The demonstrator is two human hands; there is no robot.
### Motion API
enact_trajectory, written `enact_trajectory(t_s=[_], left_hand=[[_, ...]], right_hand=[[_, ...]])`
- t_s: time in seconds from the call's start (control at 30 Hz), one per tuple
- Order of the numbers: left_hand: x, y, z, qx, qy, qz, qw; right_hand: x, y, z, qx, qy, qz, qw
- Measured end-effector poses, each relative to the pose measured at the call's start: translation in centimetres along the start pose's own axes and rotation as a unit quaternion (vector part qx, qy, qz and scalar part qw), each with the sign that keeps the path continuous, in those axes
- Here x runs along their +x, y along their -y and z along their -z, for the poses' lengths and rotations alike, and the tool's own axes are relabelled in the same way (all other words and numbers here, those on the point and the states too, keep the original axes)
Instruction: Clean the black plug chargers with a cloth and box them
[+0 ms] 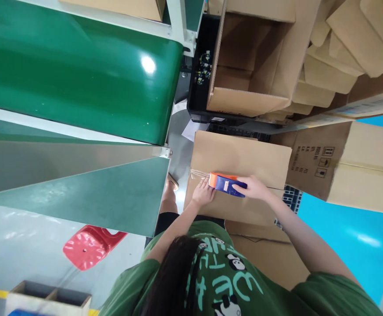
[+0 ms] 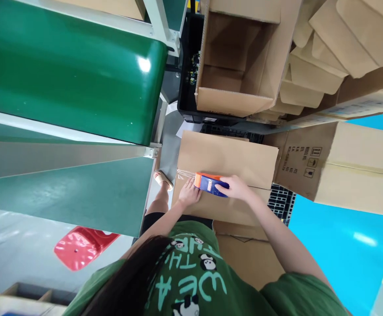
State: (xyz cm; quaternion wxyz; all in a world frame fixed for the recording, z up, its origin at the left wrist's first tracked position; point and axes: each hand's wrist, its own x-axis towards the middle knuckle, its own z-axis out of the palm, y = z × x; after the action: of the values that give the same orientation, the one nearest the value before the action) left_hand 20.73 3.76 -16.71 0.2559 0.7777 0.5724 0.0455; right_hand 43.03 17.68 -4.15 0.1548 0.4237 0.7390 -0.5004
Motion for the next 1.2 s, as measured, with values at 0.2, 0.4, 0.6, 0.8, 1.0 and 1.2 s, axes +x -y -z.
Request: enact_trajectory(t_s=[0.2,0.4,0.6,0.8,1.0,1.2], left_hand=[[-0.1,0.1,-0.4,0.003,-0.006,-0.001,1.0],[-0.4,0.0,-0.6,0.001,-0.015,0.009,1.0],[-0.9,-0.8,-1.1,0.007,-0.024,0.035,0.999],[-1.7,-0.9,-1.0,0.004,-0.02,0.034,0.999],[-3.0,-0.8,0.3,0.003,-0.025,0.03,0.999],[-3.4,-0.5,0.9,0.007,-0.027,0.055,0.998]], right_hand=[[-0.1,-0.5,-0.3,0.027,-0.007,0.002,1.0],[-0.2,-0.5,0.3,0.043,-0.012,0.004,0.999],[0.1,-0.5,0.7,0.054,-0.009,0.015,0.998],[0.5,-1.4,0.0,0.024,-0.002,-0.001,1.0],[1.0,-1.8,-0.4,-0.008,0.004,-0.009,1.0],[1.3,-1.8,-1.0,-0.045,0.006,-0.022,0.999]])
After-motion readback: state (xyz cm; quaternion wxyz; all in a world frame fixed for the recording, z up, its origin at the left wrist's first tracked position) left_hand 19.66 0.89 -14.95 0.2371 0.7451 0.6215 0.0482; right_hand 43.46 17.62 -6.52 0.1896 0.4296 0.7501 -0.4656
